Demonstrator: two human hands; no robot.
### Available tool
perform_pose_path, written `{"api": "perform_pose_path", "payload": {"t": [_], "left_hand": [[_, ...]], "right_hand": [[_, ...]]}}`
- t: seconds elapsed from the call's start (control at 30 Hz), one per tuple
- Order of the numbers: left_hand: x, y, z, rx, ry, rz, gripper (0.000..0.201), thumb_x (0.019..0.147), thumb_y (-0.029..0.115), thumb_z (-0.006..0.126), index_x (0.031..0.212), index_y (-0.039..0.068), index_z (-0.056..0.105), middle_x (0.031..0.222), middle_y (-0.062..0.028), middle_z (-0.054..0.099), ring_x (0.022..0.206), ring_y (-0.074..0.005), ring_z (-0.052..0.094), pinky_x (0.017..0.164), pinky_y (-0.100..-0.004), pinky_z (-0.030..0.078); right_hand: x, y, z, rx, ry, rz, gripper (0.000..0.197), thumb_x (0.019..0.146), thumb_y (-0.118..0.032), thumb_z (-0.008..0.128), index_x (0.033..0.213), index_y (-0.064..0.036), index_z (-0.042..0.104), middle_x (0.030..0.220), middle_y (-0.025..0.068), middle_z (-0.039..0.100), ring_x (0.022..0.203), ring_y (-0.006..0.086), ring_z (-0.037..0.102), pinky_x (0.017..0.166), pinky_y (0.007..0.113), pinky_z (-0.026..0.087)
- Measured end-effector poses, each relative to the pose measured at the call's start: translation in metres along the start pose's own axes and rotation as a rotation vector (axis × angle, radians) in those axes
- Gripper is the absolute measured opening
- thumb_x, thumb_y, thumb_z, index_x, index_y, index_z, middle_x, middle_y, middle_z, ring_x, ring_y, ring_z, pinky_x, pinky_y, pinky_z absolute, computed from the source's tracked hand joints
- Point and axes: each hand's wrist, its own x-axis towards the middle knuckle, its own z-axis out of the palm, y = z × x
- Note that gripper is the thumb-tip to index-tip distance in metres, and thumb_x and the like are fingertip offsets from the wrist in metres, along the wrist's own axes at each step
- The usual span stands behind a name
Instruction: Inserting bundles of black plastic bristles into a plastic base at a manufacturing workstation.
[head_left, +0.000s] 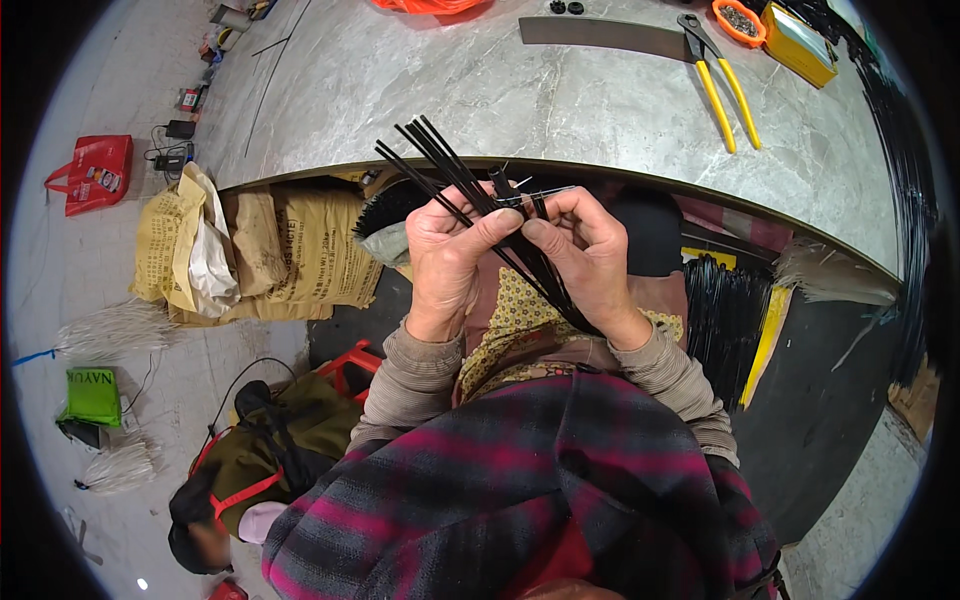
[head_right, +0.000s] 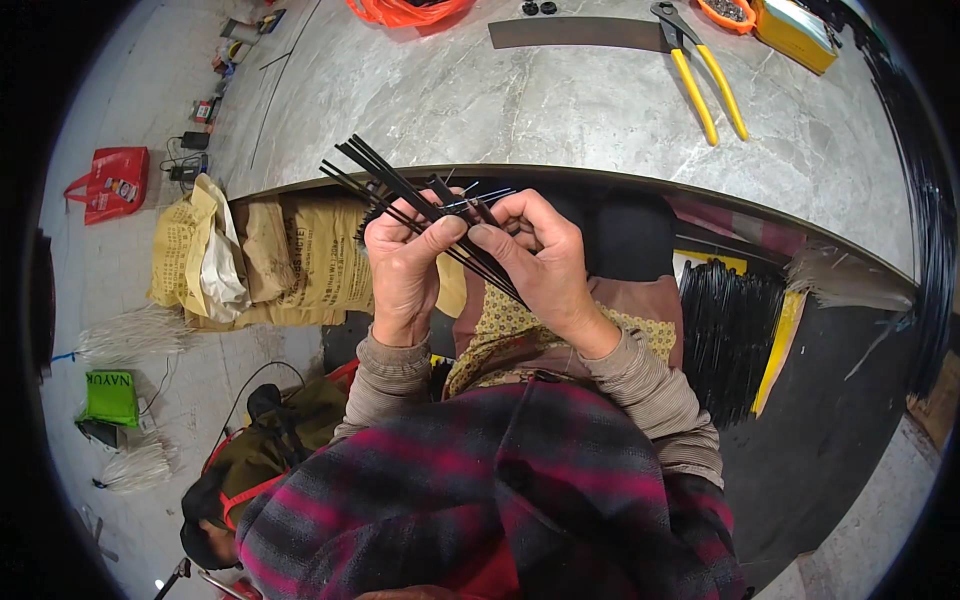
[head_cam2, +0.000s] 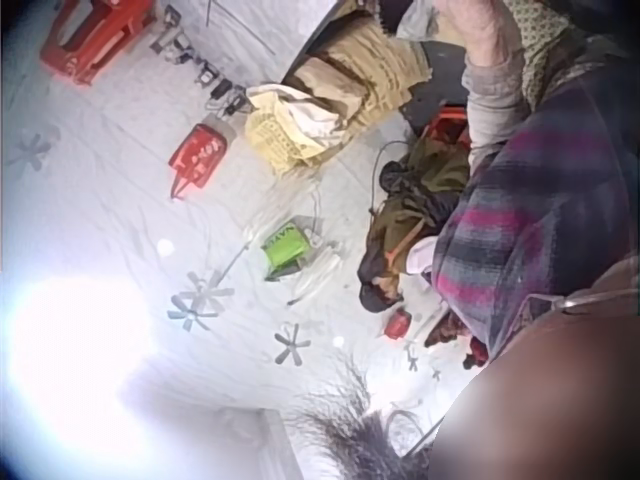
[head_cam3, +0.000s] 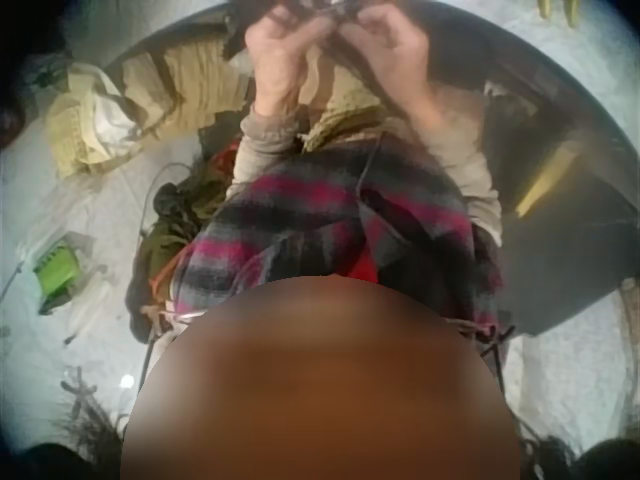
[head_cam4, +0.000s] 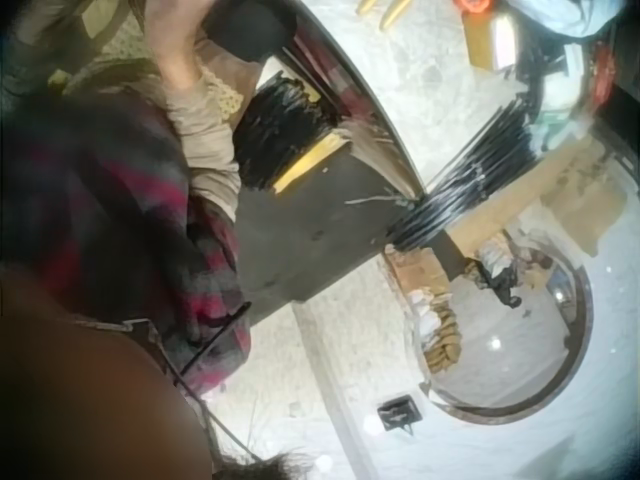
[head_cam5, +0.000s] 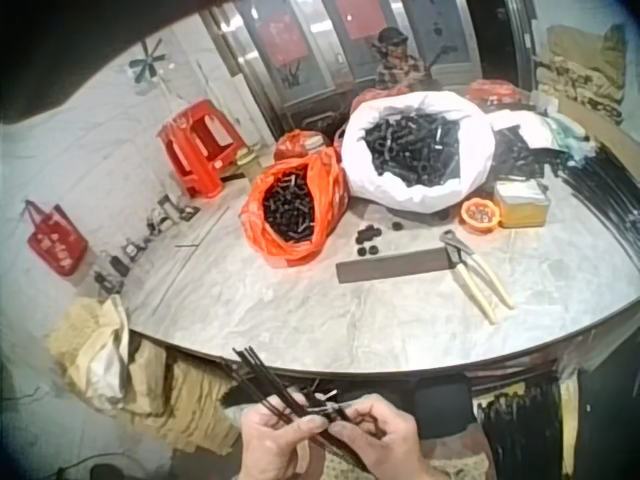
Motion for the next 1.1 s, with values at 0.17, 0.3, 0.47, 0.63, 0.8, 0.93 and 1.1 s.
{"api": "perform_pose_path", "payload": {"t": [0.17,0.3,0.47,0.63,0.8,0.93,1.1], "left_hand": [[0.002,-0.006,-0.013,0.068,-0.015,0.036,0.026,0.081,-0.011,0.074,0.105,-0.004,0.068,0.096,-0.0122,0.074,0.085,-0.0171,0.07,0.082,-0.0293,0.057],[0.001,-0.001,-0.013,0.107,-0.048,0.035,0.025,0.08,-0.01,0.075,0.104,-0.004,0.07,0.096,-0.0107,0.074,0.084,-0.0151,0.07,0.079,-0.028,0.057],[0.003,-0.001,-0.011,0.141,-0.039,0.022,0.027,0.079,-0.01,0.076,0.104,-0.004,0.07,0.094,-0.01,0.074,0.082,-0.0143,0.07,0.077,-0.0267,0.057],[0.004,0.0,-0.009,0.163,-0.069,-0.007,0.029,0.078,-0.011,0.076,0.106,-0.005,0.071,0.093,-0.0097,0.075,0.08,-0.0132,0.069,0.077,-0.0258,0.057],[0.009,-0.002,-0.005,0.167,-0.075,0.044,0.027,0.08,-0.011,0.075,0.106,-0.004,0.071,0.097,-0.0092,0.074,0.085,-0.0122,0.068,0.079,-0.0251,0.056],[0.01,-0.002,-0.004,0.164,-0.069,0.007,0.026,0.082,-0.01,0.074,0.108,-0.004,0.071,0.1,-0.009,0.074,0.088,-0.013,0.068,0.081,-0.0254,0.056],[0.004,0.002,0.002,0.139,-0.126,-0.031,0.031,0.085,-0.007,0.073,0.115,-0.005,0.068,0.107,-0.0122,0.074,0.095,-0.0168,0.07,0.088,-0.0295,0.056]], "right_hand": [[0.001,0.001,0.0,0.035,-0.009,0.019,0.012,0.097,-0.006,0.067,0.104,0.0012,0.06,0.095,0.0013,0.066,0.086,0.0038,0.059,0.076,0.02,0.05],[0.004,-0.008,0.001,0.097,-0.062,0.041,0.011,0.096,-0.006,0.068,0.102,0.0001,0.061,0.093,-0.0003,0.065,0.083,0.0028,0.057,0.072,0.019,0.047],[0.008,-0.01,-0.008,0.113,-0.091,0.095,0.012,0.094,-0.006,0.071,0.1,-0.0015,0.062,0.09,-0.0023,0.064,0.082,0.0024,0.056,0.072,0.018,0.046],[0.012,-0.009,-0.015,0.122,-0.113,0.169,0.013,0.094,-0.008,0.072,0.101,-0.0023,0.062,0.09,-0.0025,0.064,0.082,0.0025,0.058,0.075,0.017,0.047],[0.017,-0.006,-0.015,0.162,-0.105,0.193,0.014,0.093,-0.009,0.073,0.1,-0.003,0.062,0.091,-0.0029,0.064,0.083,0.0025,0.058,0.075,0.017,0.047],[0.017,-0.009,-0.017,0.155,-0.11,0.18,0.013,0.094,-0.008,0.072,0.1,-0.0028,0.061,0.09,-0.003,0.063,0.083,0.0023,0.057,0.076,0.017,0.046],[0.004,-0.011,-0.009,0.096,0.019,0.073,0.012,0.098,-0.008,0.067,0.105,-0.0031,0.058,0.094,-0.0039,0.061,0.088,0.0013,0.054,0.079,0.018,0.045]]}}
